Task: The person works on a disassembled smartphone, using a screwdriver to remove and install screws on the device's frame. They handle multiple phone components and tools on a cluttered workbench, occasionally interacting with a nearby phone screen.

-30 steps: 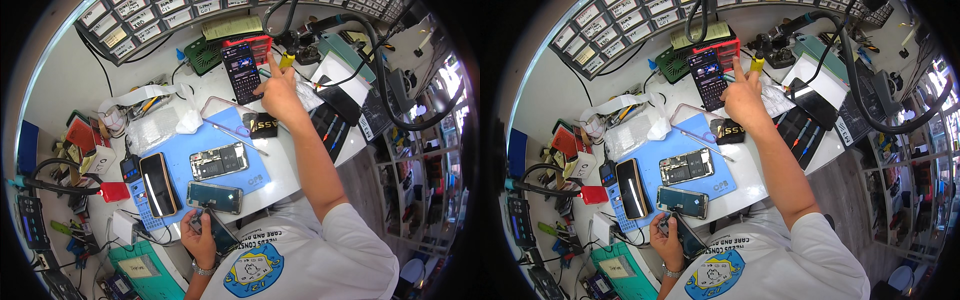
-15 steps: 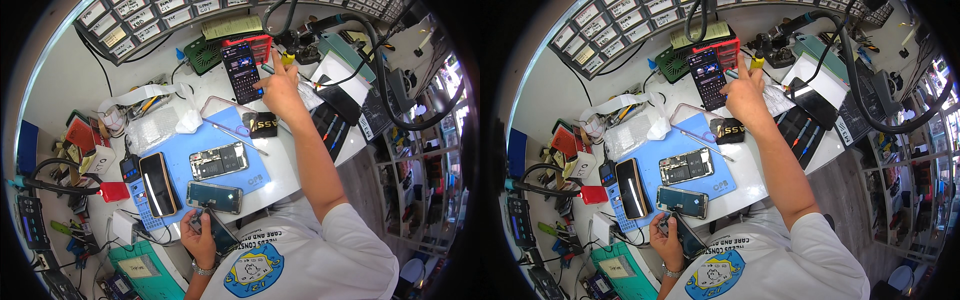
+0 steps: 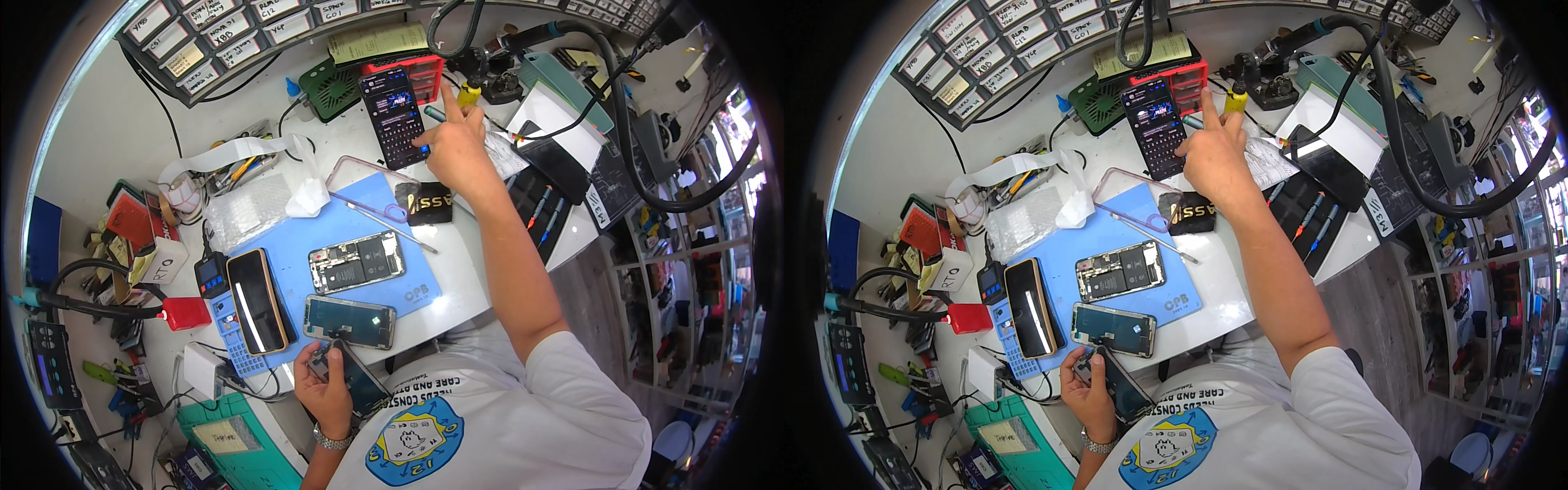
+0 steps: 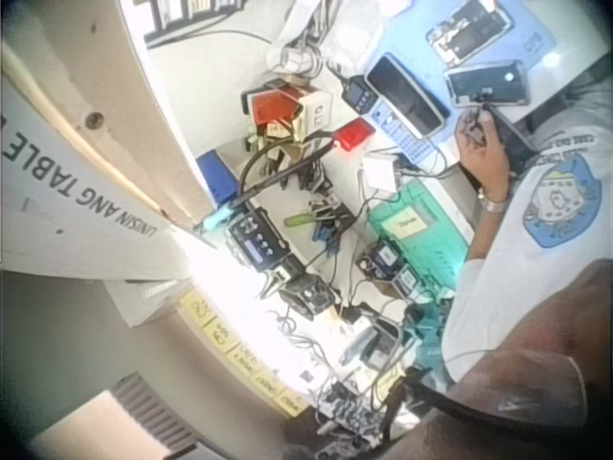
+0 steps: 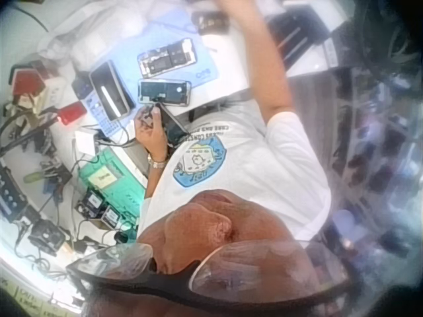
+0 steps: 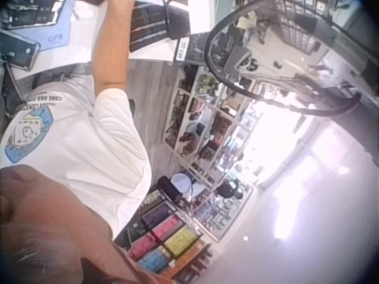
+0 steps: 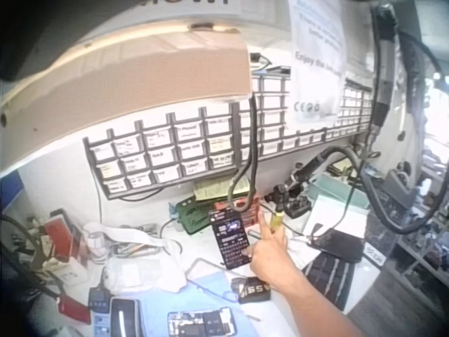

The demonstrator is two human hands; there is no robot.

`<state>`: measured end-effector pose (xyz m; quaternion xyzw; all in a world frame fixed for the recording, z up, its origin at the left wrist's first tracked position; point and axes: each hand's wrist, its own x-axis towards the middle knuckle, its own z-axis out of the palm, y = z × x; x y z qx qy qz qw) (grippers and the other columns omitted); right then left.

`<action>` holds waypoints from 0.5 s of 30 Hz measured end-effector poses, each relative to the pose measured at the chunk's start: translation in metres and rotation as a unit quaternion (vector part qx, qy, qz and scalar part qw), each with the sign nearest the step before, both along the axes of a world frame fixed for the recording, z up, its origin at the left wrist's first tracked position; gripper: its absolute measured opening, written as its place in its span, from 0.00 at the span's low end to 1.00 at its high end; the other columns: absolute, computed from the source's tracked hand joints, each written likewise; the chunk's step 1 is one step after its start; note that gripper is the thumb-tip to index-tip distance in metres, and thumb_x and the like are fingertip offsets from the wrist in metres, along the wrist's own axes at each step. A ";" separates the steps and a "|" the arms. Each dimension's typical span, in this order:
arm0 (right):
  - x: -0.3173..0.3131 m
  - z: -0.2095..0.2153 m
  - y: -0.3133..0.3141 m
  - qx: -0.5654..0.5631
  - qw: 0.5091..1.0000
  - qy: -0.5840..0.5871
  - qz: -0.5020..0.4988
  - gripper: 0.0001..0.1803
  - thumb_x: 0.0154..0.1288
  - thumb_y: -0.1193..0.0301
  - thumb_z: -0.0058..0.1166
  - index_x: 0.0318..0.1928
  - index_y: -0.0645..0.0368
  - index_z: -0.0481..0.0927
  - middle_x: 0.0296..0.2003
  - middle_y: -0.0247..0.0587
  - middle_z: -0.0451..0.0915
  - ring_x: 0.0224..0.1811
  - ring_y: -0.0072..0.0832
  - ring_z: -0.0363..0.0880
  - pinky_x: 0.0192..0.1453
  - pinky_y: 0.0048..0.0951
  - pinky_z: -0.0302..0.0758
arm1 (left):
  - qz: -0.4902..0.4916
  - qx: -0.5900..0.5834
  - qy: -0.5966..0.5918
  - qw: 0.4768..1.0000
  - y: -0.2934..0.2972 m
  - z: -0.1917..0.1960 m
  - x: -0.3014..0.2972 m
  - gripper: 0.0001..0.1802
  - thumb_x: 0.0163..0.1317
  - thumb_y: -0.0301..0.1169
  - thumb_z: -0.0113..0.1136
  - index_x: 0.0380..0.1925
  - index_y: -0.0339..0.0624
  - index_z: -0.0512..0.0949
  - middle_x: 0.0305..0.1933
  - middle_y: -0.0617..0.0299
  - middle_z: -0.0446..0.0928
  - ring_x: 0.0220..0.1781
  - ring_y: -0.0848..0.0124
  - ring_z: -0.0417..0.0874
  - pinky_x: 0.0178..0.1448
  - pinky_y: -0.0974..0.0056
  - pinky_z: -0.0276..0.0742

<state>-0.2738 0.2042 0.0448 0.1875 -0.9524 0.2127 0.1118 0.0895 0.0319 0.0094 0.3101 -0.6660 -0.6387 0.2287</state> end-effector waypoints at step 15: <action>0.001 0.000 -0.001 -0.001 1.000 -0.002 0.005 0.19 0.50 0.81 0.68 0.40 0.44 0.98 0.85 0.58 0.51 0.68 0.54 0.63 0.76 0.46 0.61 | 0.003 -0.004 -0.004 1.000 0.001 0.003 -0.002 0.19 0.72 0.23 0.70 0.59 0.29 0.76 0.50 0.55 0.85 0.49 0.75 0.85 0.55 0.71 0.80</action>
